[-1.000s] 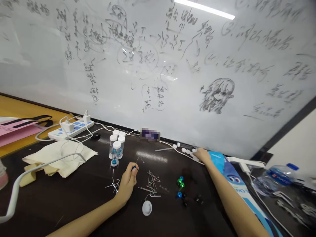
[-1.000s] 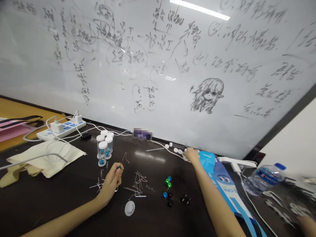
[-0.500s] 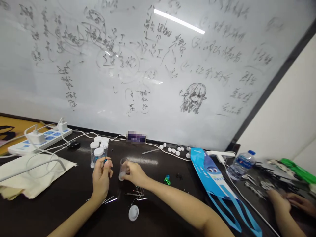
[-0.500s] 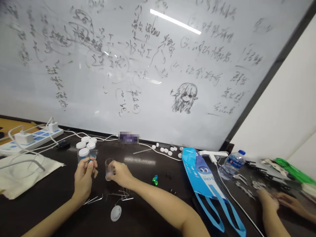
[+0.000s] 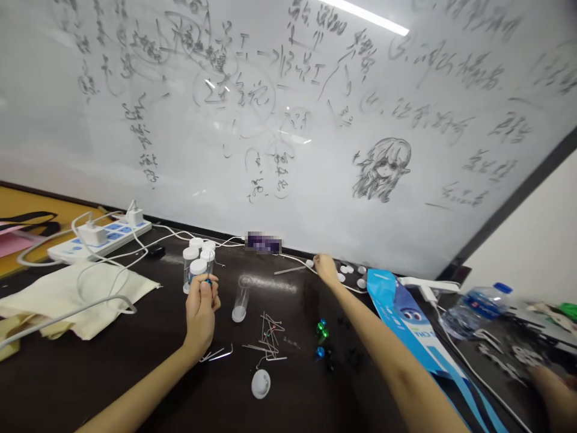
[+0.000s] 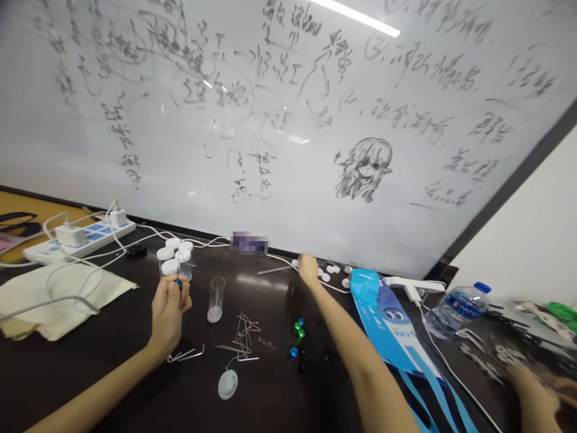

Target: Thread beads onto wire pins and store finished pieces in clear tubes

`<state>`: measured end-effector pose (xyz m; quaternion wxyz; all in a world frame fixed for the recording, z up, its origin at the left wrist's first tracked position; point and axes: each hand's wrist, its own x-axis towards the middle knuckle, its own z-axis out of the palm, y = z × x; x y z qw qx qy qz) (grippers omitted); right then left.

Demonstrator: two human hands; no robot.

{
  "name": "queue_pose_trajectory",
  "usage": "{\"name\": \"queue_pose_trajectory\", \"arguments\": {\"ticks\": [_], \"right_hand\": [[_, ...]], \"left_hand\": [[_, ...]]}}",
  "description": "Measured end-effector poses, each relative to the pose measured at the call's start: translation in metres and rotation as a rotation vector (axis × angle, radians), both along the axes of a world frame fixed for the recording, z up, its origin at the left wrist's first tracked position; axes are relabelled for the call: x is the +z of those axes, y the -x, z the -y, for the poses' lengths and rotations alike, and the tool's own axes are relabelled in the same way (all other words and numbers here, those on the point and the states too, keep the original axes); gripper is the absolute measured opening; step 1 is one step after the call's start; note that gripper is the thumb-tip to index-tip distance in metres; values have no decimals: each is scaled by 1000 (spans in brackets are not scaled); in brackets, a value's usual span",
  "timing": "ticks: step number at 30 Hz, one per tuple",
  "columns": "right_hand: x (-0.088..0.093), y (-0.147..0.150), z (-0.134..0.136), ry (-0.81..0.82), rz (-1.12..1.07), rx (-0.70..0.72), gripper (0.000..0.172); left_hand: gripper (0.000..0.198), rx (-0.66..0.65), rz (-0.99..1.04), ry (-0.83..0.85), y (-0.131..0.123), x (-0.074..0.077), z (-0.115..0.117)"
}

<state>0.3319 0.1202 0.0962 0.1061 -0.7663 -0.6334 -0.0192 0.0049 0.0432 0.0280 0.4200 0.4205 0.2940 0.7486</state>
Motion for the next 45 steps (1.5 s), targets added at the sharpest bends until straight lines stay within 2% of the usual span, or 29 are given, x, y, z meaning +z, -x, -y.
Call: {"name": "queue_pose_trajectory", "arguments": {"ticks": [3,5,8,11,15,20,22,25,29,31,34,35,38,39,40,42,43,45], "right_hand": [[-4,-24,0,-8,107,-153,31],[-10,-32,6,-5,161,-183,30],[-17,-35,13,-4,217,-161,29],[-16,-27,17,-17,253,-73,28],[-19,17,28,-18,276,167,28],[-43,100,53,23,259,502,26],[-51,123,62,33,232,566,25],[-54,142,70,34,162,611,24],[-37,144,74,-27,-1,605,18],[-20,140,78,-94,-119,591,15],[11,136,89,-182,-336,610,25],[21,135,94,-190,-411,631,28],[42,137,112,-172,-595,712,31],[46,138,118,-162,-692,746,31],[48,140,122,-128,-903,785,28],[50,145,129,-96,-1207,807,14],[50,146,130,-89,-1299,807,10],[50,149,131,-118,-1328,795,10]], "left_hand": [[30,7,10,2,1,1,-1],[31,5,6,0,0,2,0],[31,-5,-10,-6,-2,4,3],[30,-23,-18,-9,-2,6,4],[28,-47,2,-6,-3,8,6],[25,-102,23,-5,-5,15,11],[24,-121,25,-5,-6,19,14],[24,-151,25,1,-7,22,16],[26,-229,32,17,-7,25,18],[26,-286,36,29,-7,28,21],[29,-388,25,55,-10,37,29],[29,-436,19,67,-11,40,32],[31,-710,31,158,-15,50,40],[32,-793,29,191,-16,53,41],[32,-874,19,218,-16,55,43],[30,-1001,4,246,-15,57,44],[30,-1044,-1,249,-13,57,44],[32,-1072,-13,230,-10,57,42]]}}
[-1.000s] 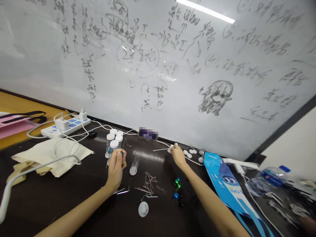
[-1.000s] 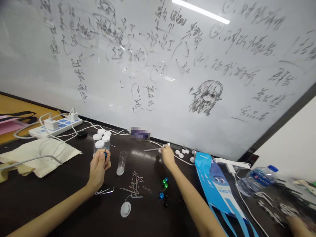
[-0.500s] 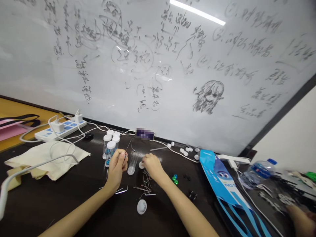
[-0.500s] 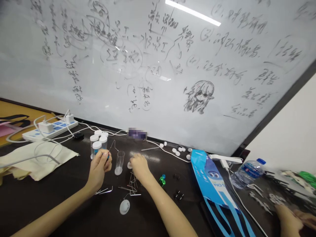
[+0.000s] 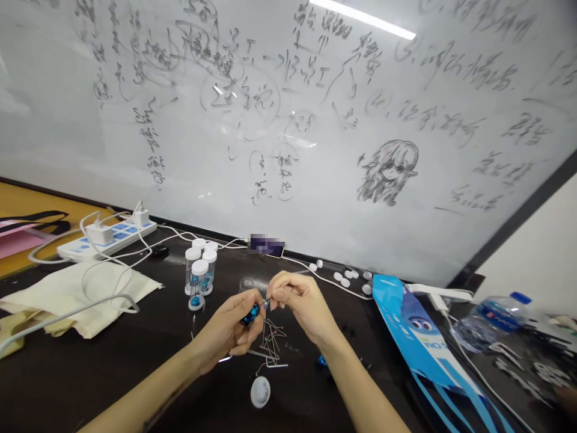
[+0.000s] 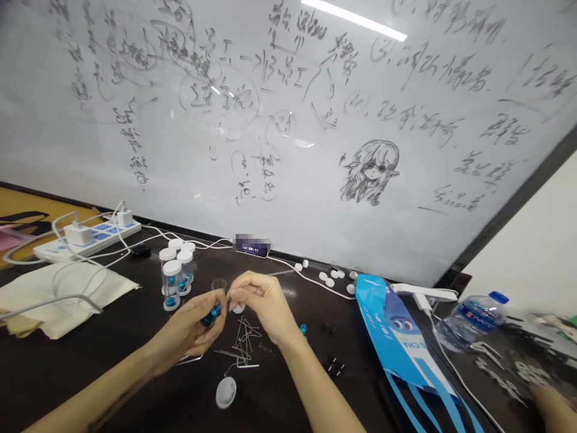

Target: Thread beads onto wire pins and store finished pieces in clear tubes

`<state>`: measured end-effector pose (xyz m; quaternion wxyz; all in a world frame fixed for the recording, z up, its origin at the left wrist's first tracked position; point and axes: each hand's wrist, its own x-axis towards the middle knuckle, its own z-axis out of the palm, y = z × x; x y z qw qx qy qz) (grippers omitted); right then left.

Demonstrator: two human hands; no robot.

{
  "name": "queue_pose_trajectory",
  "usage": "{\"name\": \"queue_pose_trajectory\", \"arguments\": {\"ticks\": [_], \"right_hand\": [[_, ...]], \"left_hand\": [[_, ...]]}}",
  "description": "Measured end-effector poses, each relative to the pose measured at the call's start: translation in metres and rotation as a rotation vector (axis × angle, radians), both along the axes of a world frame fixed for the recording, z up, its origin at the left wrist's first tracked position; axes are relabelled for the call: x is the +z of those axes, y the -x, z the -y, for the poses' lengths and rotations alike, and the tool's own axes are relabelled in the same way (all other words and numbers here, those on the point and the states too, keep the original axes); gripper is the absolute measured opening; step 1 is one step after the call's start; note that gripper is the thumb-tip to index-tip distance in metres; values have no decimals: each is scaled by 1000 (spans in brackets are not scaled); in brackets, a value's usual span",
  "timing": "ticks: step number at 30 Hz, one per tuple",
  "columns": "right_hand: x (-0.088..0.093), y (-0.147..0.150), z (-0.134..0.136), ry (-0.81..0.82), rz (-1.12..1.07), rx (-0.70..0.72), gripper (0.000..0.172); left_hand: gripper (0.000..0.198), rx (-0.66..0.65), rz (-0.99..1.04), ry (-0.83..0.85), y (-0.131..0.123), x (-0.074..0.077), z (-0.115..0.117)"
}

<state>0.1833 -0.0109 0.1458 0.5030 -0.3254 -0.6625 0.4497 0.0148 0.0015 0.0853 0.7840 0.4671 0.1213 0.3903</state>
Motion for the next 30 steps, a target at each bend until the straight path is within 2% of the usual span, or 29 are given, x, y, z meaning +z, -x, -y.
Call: {"name": "queue_pose_trajectory", "arguments": {"ticks": [4,7,11,13,16,19,24,30], "right_hand": [[2,1,0,-68,49,-138,10],[3,2,2,-109,50,-226,10],[-1,3,4,-285,148,-351,14],[-2,1,5,-399,270,-375,20],[0,-1,6,-476,409,-349,24],[4,-2,7,-390,366,-344,19],[4,2,8,-137,79,-330,9],[-1,9,9,-85,-136,-239,5]], "left_hand": [[32,86,-29,-132,9,3,-6],[23,134,-147,-283,14,9,-9],[26,335,-201,-371,15,13,-7],[27,408,-168,-379,13,14,-4],[30,428,-145,-407,13,15,0],[30,423,-157,-431,12,15,2],[44,440,-167,-482,12,12,0],[41,312,-145,-480,12,8,-3]]}}
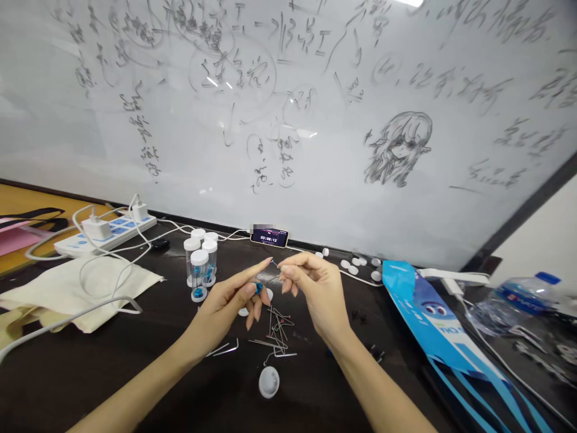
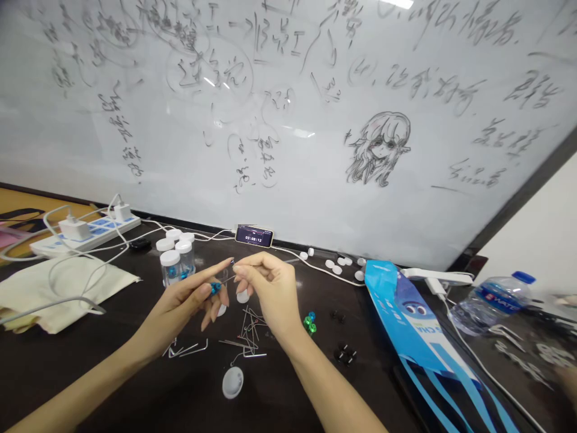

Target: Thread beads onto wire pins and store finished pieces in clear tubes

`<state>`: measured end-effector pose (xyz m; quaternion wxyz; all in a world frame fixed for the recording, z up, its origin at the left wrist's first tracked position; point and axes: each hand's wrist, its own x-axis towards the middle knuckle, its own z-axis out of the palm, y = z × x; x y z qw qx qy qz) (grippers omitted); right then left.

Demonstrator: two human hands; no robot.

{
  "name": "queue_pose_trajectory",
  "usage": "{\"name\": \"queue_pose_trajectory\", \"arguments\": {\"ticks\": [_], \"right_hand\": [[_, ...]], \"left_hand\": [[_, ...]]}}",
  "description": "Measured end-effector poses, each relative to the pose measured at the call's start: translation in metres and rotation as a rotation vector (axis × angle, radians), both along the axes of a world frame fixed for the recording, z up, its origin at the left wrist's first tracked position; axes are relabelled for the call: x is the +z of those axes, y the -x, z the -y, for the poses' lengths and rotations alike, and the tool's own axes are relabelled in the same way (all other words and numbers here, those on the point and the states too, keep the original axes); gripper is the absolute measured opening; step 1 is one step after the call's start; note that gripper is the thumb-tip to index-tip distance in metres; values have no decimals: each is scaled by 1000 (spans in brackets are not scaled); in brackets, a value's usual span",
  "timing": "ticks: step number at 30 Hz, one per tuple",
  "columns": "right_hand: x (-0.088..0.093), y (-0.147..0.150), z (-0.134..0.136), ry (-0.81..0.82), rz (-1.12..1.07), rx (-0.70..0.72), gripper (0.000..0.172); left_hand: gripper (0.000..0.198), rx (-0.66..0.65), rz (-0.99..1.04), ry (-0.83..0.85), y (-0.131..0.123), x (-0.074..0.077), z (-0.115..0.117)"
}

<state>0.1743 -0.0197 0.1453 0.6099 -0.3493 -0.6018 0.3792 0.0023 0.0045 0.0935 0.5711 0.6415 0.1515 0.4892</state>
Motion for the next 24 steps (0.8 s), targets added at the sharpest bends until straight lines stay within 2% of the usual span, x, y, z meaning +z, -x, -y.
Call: {"name": "queue_pose_trajectory", "arguments": {"ticks": [3,7,12,15,20,22,24], "right_hand": [[-1,4,1,35,-41,55,6],[1,4,1,47,55,81,9],[1,1,-3,31,122,49,16],[-2,-1,-6,20,127,38,16],[-7,-4,-12,-29,171,-55,19],[-7,-5,-13,-58,185,-98,21],[-8,-4,-14,-83,192,-137,23]], "left_hand": [[43,-38,40,2,-1,-2,-1],[43,-68,50,-5,-2,-2,-1],[33,1,21,-23,-2,-1,-1],[35,160,-43,-112,-1,-7,-4],[30,668,-25,-256,0,-28,-15],[40,729,-66,-274,-2,-37,-21],[51,690,-131,-271,-4,-45,-26]]}}
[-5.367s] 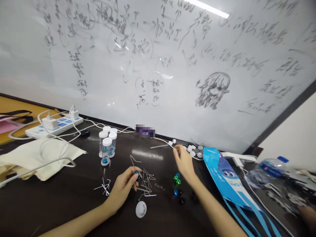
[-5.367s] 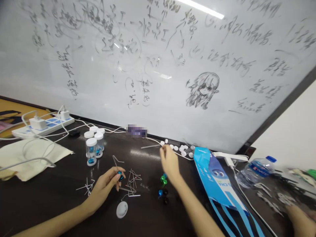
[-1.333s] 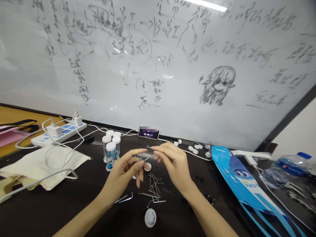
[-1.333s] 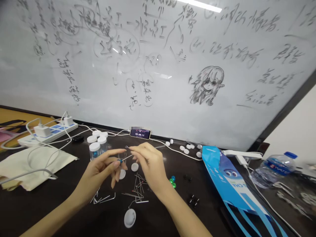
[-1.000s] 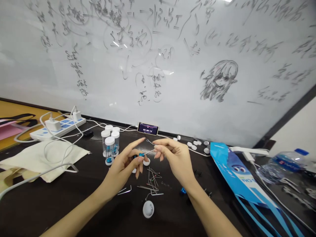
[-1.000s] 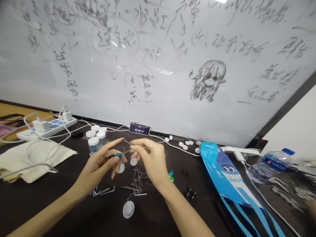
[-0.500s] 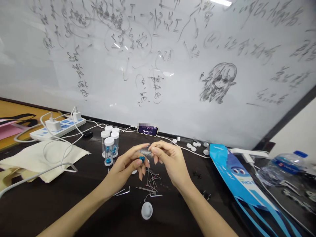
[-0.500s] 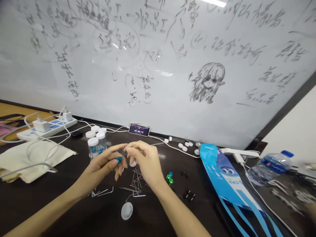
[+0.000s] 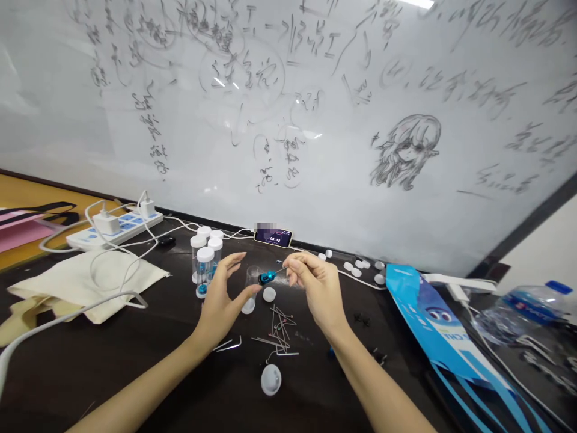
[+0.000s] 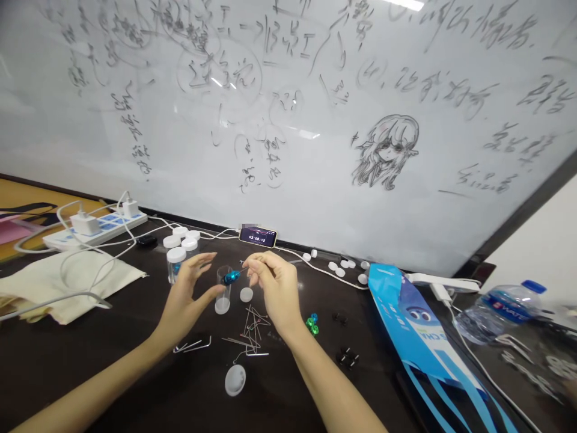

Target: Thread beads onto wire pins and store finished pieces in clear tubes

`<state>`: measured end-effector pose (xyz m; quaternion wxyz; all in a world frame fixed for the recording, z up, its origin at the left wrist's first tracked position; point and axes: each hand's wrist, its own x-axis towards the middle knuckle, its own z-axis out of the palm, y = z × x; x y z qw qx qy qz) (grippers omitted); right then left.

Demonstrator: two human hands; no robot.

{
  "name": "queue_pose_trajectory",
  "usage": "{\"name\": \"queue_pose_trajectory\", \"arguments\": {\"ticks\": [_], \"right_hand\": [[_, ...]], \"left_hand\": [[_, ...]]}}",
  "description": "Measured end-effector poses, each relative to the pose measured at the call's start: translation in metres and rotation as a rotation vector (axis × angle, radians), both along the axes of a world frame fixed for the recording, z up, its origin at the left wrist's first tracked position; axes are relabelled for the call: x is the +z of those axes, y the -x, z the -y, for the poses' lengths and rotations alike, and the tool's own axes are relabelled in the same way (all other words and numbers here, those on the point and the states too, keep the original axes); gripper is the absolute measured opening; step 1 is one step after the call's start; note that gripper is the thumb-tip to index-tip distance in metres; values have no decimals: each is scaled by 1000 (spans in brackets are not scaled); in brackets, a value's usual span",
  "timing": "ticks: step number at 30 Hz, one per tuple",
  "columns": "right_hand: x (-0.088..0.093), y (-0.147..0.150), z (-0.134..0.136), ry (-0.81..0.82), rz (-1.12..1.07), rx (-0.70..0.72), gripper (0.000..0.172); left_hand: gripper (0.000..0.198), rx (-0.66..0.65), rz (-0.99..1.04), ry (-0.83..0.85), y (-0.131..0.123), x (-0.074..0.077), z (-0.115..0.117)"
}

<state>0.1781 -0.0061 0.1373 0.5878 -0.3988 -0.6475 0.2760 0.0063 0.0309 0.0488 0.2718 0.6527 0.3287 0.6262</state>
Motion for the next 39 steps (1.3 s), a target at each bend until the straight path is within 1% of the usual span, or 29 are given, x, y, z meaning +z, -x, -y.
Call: {"name": "queue_pose_trajectory", "arguments": {"ticks": [1,4,5,7,9,11,14,16,22,28,32,36,39], "right_hand": [[0,1,0,-14,1,-14,24],[-3,3,-1,-47,3,-44,25],[-4,4,-1,-54,7,-52,25],[-6,6,-1,-64,22,-63,26],[-7,8,0,-75,45,-66,27],[-7,8,0,-80,69,-65,26],[-7,8,1,-70,101,-46,23],[-8,8,0,-59,126,-22,23],[-12,11,-2,-15,182,51,23],[-12,14,1,-47,277,47,18],[-9,12,3,-58,432,57,18],[-4,12,7,-137,656,51,25],[-2,16,12,-188,793,26,23]], "left_hand": [[56,-40,-36,31,-1,-4,-3],[62,-150,-67,123,-5,-14,-9],[60,-176,-71,155,-6,-17,-9],[49,-193,-89,191,-7,-18,-8],[36,-161,-119,163,-6,-15,-4],[31,-108,-145,80,-5,-9,2],[30,-39,-154,-23,-4,0,8],[30,-8,-144,-68,-4,3,11],[32,21,-142,-169,-4,5,16],[33,31,-123,-200,-3,7,19],[34,39,-132,-209,-2,5,17],[37,43,-157,-246,-1,3,16],[41,23,-197,-310,1,4,17]]}}
